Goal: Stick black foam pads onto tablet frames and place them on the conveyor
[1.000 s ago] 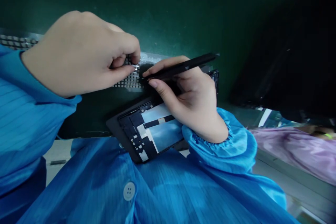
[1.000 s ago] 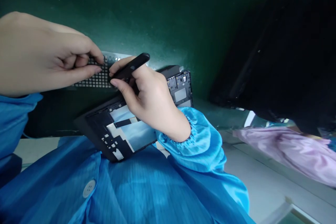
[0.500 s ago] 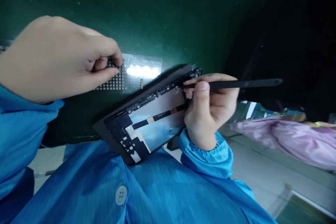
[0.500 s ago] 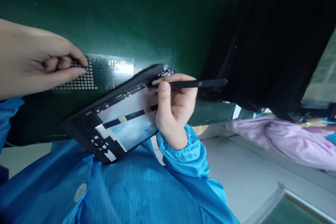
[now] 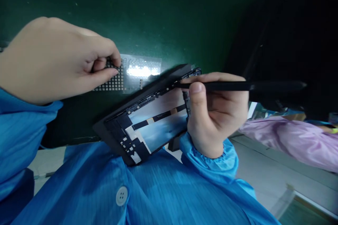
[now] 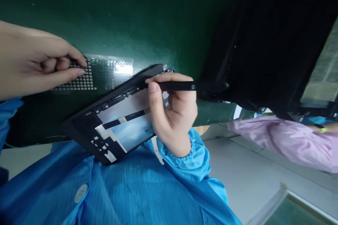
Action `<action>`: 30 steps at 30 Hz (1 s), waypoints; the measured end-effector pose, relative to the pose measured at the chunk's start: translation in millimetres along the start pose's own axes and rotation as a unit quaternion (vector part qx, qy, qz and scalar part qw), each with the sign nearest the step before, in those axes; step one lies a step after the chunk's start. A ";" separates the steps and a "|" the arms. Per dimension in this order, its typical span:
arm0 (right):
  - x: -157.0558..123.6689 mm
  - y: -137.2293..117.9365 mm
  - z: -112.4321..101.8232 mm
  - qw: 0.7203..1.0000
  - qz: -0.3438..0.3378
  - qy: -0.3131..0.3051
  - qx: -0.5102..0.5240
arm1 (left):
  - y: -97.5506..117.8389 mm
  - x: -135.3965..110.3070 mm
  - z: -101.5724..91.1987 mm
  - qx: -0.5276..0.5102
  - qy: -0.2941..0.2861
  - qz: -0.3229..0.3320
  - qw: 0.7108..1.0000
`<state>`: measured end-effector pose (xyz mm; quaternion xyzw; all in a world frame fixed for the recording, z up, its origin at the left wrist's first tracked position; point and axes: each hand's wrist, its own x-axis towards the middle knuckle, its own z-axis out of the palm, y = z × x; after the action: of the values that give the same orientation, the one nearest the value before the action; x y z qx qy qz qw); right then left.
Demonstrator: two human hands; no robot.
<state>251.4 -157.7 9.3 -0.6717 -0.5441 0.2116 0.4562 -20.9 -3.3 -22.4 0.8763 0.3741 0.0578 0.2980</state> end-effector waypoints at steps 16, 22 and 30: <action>30.7 -7.3 39.5 0.956 -0.072 -0.284 0.017 | 20.5 5.9 -10.7 0.087 -0.029 -0.005 0.996; 34.0 -5.1 31.9 0.959 0.007 -0.238 0.155 | 21.7 1.0 -12.5 0.082 -0.017 0.025 0.996; -43.0 29.9 -68.3 0.965 0.156 0.077 0.196 | 91.5 -57.6 19.4 0.181 -0.043 -0.006 0.982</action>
<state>307.1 -223.2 8.8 -0.6603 -0.3436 0.3298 0.5808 1.1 -102.0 20.5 0.9152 0.3704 -0.0508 0.1506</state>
